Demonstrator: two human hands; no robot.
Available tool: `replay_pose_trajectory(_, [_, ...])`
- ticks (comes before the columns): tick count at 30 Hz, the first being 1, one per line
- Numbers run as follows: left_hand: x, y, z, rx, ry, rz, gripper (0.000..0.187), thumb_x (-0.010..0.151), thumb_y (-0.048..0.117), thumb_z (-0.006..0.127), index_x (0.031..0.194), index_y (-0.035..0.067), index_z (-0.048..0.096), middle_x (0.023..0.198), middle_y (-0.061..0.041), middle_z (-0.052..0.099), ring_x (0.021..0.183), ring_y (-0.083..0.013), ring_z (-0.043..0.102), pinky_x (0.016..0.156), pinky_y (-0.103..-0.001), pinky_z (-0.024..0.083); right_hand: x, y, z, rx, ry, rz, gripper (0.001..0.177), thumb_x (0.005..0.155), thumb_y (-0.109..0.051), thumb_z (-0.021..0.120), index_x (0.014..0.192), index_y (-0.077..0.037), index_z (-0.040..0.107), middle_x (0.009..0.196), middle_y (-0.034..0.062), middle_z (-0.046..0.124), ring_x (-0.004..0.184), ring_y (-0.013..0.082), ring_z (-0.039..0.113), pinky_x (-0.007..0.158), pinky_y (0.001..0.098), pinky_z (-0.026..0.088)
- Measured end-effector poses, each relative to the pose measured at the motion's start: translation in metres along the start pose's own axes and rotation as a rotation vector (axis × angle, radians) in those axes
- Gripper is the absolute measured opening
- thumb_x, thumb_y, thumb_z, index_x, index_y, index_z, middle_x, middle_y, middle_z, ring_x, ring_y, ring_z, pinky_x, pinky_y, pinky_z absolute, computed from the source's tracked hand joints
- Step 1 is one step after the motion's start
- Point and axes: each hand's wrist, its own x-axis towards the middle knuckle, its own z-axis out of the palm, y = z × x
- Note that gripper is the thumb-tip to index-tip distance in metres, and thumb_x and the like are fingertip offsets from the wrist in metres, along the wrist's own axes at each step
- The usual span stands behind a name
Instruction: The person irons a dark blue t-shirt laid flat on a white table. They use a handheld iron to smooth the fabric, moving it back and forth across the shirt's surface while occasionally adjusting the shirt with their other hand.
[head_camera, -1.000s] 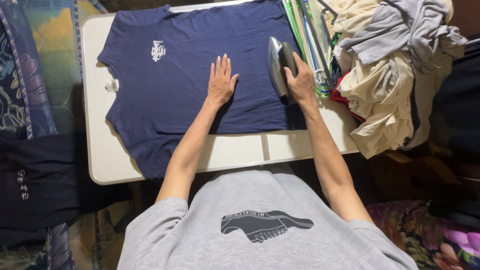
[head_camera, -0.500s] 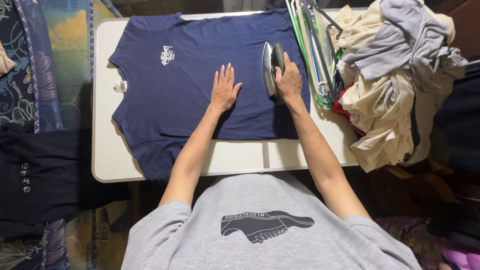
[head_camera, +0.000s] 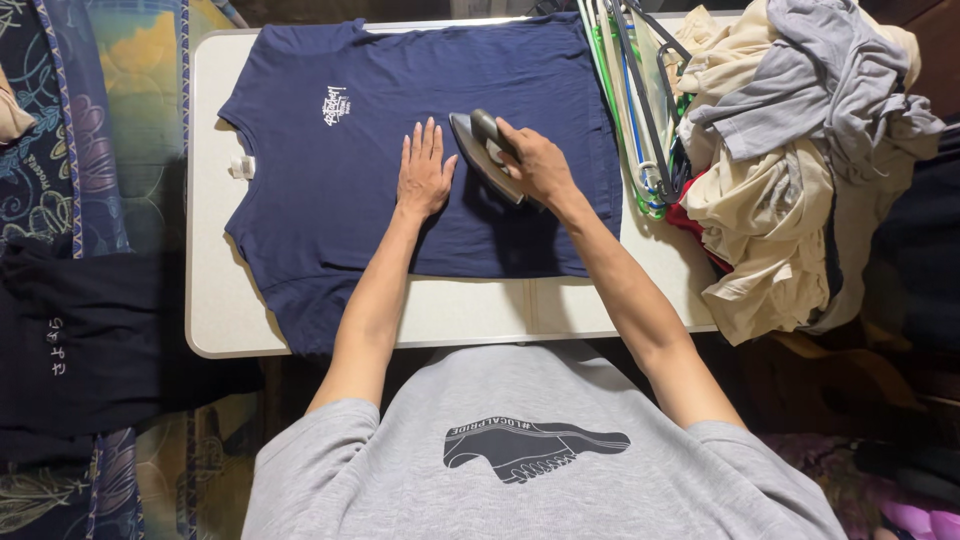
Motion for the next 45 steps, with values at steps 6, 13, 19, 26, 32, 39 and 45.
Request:
replay_pose_trajectory(6, [0.001,-0.001,-0.001,0.021,-0.015,0.005,0.064,0.112,0.038,0.042,0.157,-0.006,0.035,0.167,-0.023,0.028,0.156,-0.039,0.023,0.127,-0.054,0.019,0.009,0.023,0.012,-0.048,0.098,0.154,0.052,0.099,-0.023,0.072,0.148,-0.015,0.055,0.101,0.0161,0.069,0.091,0.0359,0.07,0.079,0.0468,0.056])
replay_pose_trajectory(13, [0.002,0.003,0.0,0.012,-0.08,-0.038,0.065,0.112,0.04,0.037,0.159,-0.005,0.03,0.169,-0.02,0.023,0.157,-0.0365,0.02,0.127,-0.053,0.016,0.008,0.053,0.004,-0.038,0.167,0.202,0.056,0.096,-0.02,0.07,0.149,-0.011,0.053,0.102,0.0163,0.069,0.092,0.0356,0.07,0.081,0.0467,0.056])
replay_pose_trajectory(19, [-0.001,0.002,-0.003,0.047,-0.088,-0.038,0.065,0.113,0.04,0.037,0.159,-0.005,0.031,0.169,-0.02,0.023,0.157,-0.0364,0.019,0.128,-0.054,0.016,0.007,0.058,0.013,-0.083,0.237,0.371,0.057,0.099,-0.022,0.068,0.151,-0.009,0.049,0.103,0.0176,0.067,0.091,0.0376,0.07,0.08,0.0491,0.056])
replay_pose_trajectory(26, [0.001,0.0,-0.001,0.003,-0.056,-0.032,0.066,0.111,0.039,0.041,0.157,-0.007,0.032,0.167,-0.022,0.026,0.155,-0.0385,0.021,0.125,-0.055,0.016,0.005,0.061,0.018,-0.08,0.286,0.428,0.06,0.097,-0.023,0.067,0.151,-0.006,0.046,0.104,0.0201,0.066,0.09,0.0386,0.069,0.079,0.0499,0.056])
replay_pose_trajectory(32, [0.003,-0.006,0.004,-0.089,0.002,-0.011,0.064,0.11,0.038,0.049,0.154,-0.008,0.038,0.164,-0.025,0.031,0.154,-0.0409,0.024,0.124,-0.056,0.018,0.001,0.032,0.008,-0.022,0.344,0.34,0.056,0.098,-0.02,0.071,0.149,-0.005,0.053,0.106,0.0216,0.069,0.096,0.0382,0.07,0.083,0.0476,0.056])
replay_pose_trajectory(39, [0.002,-0.055,-0.02,-0.178,0.067,0.006,0.055,0.115,0.027,0.044,0.156,-0.008,0.04,0.168,-0.022,0.029,0.158,-0.0395,0.023,0.13,-0.055,0.019,0.015,-0.043,0.018,-0.009,0.149,0.198,0.052,0.098,-0.019,0.071,0.147,-0.009,0.055,0.101,0.0158,0.07,0.088,0.0315,0.071,0.079,0.0432,0.057])
replay_pose_trajectory(45, [-0.012,-0.082,-0.028,-0.055,-0.033,-0.059,0.062,0.112,0.034,0.041,0.155,-0.01,0.035,0.166,-0.023,0.026,0.155,-0.0416,0.02,0.125,-0.056,0.016,0.024,-0.082,0.058,0.0,0.027,0.117,0.057,0.096,-0.02,0.071,0.149,-0.012,0.052,0.1,0.0133,0.069,0.086,0.0301,0.07,0.075,0.0427,0.057])
